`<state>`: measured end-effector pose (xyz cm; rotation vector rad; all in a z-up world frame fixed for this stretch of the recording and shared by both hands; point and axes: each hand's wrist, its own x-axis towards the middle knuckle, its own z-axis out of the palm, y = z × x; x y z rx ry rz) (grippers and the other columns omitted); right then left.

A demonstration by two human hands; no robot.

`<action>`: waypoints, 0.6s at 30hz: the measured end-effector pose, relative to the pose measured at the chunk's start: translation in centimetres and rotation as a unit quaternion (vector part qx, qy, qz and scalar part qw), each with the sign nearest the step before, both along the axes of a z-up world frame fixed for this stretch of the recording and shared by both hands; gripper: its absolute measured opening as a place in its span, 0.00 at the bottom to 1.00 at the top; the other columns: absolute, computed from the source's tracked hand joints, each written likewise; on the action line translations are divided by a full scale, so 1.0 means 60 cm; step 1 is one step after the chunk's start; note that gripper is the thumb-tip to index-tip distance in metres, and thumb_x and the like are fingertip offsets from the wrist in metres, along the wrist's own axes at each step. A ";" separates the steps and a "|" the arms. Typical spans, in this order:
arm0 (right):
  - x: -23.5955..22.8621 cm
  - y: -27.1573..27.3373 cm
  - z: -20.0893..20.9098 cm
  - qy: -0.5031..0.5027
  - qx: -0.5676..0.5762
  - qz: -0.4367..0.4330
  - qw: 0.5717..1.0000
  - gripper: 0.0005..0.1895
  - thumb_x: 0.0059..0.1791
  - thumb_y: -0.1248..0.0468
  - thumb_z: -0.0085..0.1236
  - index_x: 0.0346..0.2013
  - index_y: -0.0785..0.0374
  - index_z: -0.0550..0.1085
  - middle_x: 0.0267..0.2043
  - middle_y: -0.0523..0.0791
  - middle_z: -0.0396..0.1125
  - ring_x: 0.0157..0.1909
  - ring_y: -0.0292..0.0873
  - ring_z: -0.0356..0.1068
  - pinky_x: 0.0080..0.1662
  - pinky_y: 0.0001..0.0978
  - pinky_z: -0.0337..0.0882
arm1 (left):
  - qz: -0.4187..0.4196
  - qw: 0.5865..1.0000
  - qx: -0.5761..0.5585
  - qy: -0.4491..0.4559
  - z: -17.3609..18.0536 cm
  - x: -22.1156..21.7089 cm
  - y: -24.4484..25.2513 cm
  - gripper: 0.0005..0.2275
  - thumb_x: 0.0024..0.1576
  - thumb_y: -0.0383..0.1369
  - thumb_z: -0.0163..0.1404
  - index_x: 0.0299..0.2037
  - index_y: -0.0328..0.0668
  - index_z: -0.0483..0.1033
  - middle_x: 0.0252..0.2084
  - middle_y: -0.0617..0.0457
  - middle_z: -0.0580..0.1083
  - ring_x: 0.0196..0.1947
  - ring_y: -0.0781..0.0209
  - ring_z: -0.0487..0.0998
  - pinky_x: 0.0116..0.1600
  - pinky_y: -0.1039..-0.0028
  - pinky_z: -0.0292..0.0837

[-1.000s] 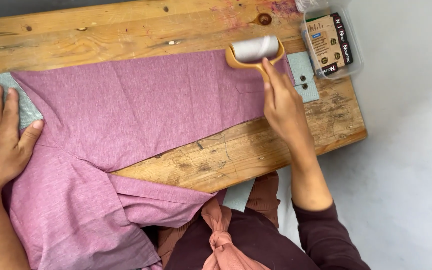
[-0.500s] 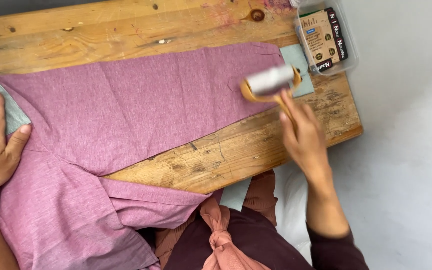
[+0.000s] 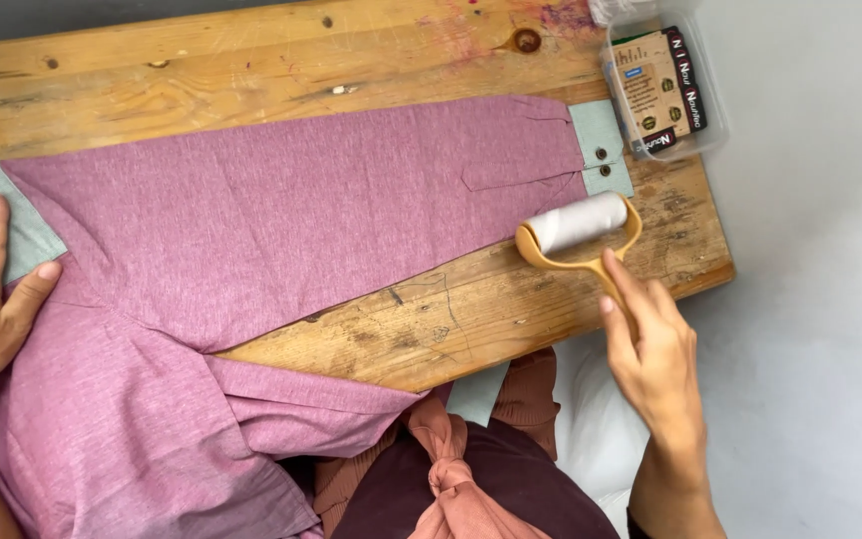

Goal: Using a lint roller to remove lint and dust from a shirt on a wooden work surface.

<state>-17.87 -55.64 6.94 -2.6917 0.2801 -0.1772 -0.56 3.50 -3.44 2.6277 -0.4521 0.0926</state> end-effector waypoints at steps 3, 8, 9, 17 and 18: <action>0.011 0.048 -0.009 -0.013 0.026 0.054 0.998 0.26 0.58 0.62 0.45 0.73 0.54 0.63 0.42 0.48 0.64 0.38 0.43 0.64 0.46 0.38 0.71 | 0.003 1.000 0.013 0.000 0.000 0.000 0.005 0.32 0.64 0.34 0.45 0.74 0.10 0.56 0.77 0.17 0.48 0.77 0.25 0.46 0.77 0.49 0.37; 0.172 0.167 -0.029 0.031 0.084 0.161 0.983 0.27 0.61 0.63 0.38 0.76 0.56 0.52 0.43 0.48 0.59 0.24 0.35 0.56 0.25 0.21 0.66 | 0.074 0.983 0.065 0.156 0.058 0.004 -0.031 0.36 0.62 0.50 0.34 0.77 0.34 0.44 0.80 0.37 0.38 0.79 0.43 0.32 0.74 0.44 0.24; 0.210 0.172 -0.043 0.032 0.084 0.164 0.982 0.27 0.61 0.63 0.38 0.76 0.56 0.52 0.43 0.48 0.59 0.24 0.35 0.56 0.25 0.21 0.66 | 0.077 0.982 0.065 0.157 0.059 0.002 -0.030 0.36 0.62 0.50 0.34 0.77 0.34 0.44 0.80 0.37 0.38 0.79 0.43 0.32 0.74 0.44 0.24; 0.161 0.150 -0.080 -0.039 0.065 0.178 0.981 0.27 0.61 0.66 0.42 0.76 0.54 0.55 0.44 0.47 0.64 0.22 0.32 0.54 0.24 0.18 0.60 | 0.084 0.977 0.067 0.186 0.078 -0.002 -0.042 0.36 0.61 0.52 0.32 0.78 0.46 0.38 0.81 0.46 0.34 0.79 0.52 0.28 0.76 0.56 0.19; 0.124 0.139 -0.062 -0.038 0.064 0.180 0.981 0.27 0.61 0.66 0.42 0.76 0.54 0.55 0.44 0.47 0.64 0.22 0.32 0.54 0.24 0.18 0.60 | 0.086 0.976 0.066 0.187 0.078 0.000 -0.043 0.36 0.61 0.52 0.32 0.78 0.46 0.38 0.81 0.46 0.34 0.79 0.52 0.28 0.76 0.56 0.19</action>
